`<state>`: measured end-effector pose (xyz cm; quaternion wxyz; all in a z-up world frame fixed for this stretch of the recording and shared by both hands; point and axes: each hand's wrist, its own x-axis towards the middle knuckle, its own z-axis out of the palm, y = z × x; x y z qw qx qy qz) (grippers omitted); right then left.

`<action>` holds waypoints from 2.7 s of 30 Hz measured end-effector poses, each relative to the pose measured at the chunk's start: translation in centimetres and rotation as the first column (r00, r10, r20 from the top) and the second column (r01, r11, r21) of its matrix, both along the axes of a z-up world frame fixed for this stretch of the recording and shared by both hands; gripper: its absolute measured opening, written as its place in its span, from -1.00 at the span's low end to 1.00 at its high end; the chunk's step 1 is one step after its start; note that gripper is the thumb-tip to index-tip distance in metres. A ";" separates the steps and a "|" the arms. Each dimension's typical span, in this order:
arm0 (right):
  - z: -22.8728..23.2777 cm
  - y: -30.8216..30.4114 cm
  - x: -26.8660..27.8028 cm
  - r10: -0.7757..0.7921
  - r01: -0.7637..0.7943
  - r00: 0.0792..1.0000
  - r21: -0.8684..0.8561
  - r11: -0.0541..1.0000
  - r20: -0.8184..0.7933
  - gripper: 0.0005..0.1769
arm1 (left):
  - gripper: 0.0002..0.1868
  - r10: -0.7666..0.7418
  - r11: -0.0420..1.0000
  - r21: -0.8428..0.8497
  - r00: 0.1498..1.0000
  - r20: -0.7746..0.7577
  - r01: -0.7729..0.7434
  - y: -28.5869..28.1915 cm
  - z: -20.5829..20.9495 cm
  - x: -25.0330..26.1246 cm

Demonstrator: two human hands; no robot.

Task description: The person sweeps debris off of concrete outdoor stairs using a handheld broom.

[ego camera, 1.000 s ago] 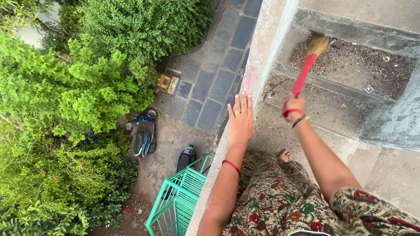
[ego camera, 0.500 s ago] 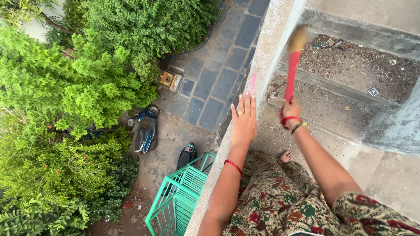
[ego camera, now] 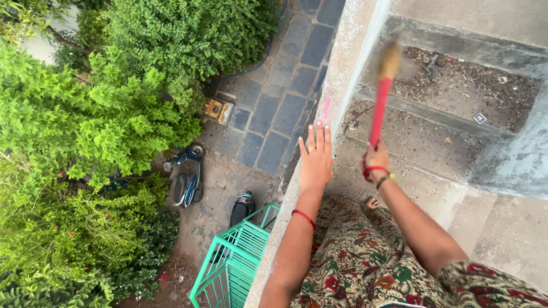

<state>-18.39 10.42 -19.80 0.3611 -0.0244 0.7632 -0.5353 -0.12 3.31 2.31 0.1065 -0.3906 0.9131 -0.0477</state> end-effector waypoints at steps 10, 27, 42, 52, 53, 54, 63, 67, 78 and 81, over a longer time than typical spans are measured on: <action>1.9 3.9 -9.5 -0.078 0.077 0.995 0.012 0.997 0.069 -0.74 | 0.08 -0.003 1.000 -0.015 0.999 -0.046 0.003 -0.2 -0.6 0.1; 1.1 8.3 -6.3 -0.088 0.087 0.996 0.107 0.990 -0.002 -0.72 | 0.12 0.006 0.999 -0.046 0.998 -0.067 -0.009 -0.2 0.2 0.5; 3.7 13.9 -6.1 0.356 -0.014 0.764 0.538 0.843 -0.538 -0.54 | 0.14 0.009 0.998 -0.059 0.999 -0.036 -0.011 -0.8 0.3 0.8; 2.6 24.5 -20.4 0.403 0.133 0.809 0.801 0.583 -0.428 -0.50 | 0.13 0.014 0.999 -0.047 1.000 0.012 -0.013 -1.2 -0.2 1.4; 3.7 25.8 -20.4 0.513 0.012 0.770 0.813 0.583 -0.379 -0.46 | 0.12 0.015 0.998 -0.059 1.000 -0.007 -0.015 -1.2 -0.3 1.6; 4.5 26.4 -20.1 0.505 0.018 0.774 0.811 0.585 -0.382 -0.46 | 0.12 0.016 0.997 -0.078 0.999 -0.030 -0.019 -1.5 -0.4 1.6; 5.7 27.9 -16.3 0.365 0.103 0.804 0.715 0.692 -0.469 -0.53 | 0.13 0.016 0.997 -0.075 0.996 -0.091 -0.023 -1.9 -0.9 2.4; 4.9 27.7 -16.1 0.474 0.017 0.768 0.753 0.658 -0.431 -0.54 | 0.14 0.011 0.997 -0.080 0.997 -0.079 -0.018 -2.2 -1.1 2.5; 3.8 29.7 -13.2 0.361 0.087 0.799 0.687 0.721 -0.480 -0.49 | 0.08 -0.011 0.962 -0.270 0.996 0.092 0.035 -3.1 -1.8 2.9; 3.7 30.4 -12.2 0.360 0.026 0.808 0.638 0.769 -0.466 -0.41 | 0.07 -0.027 0.959 -0.280 0.997 0.076 0.047 -2.9 -1.5 3.2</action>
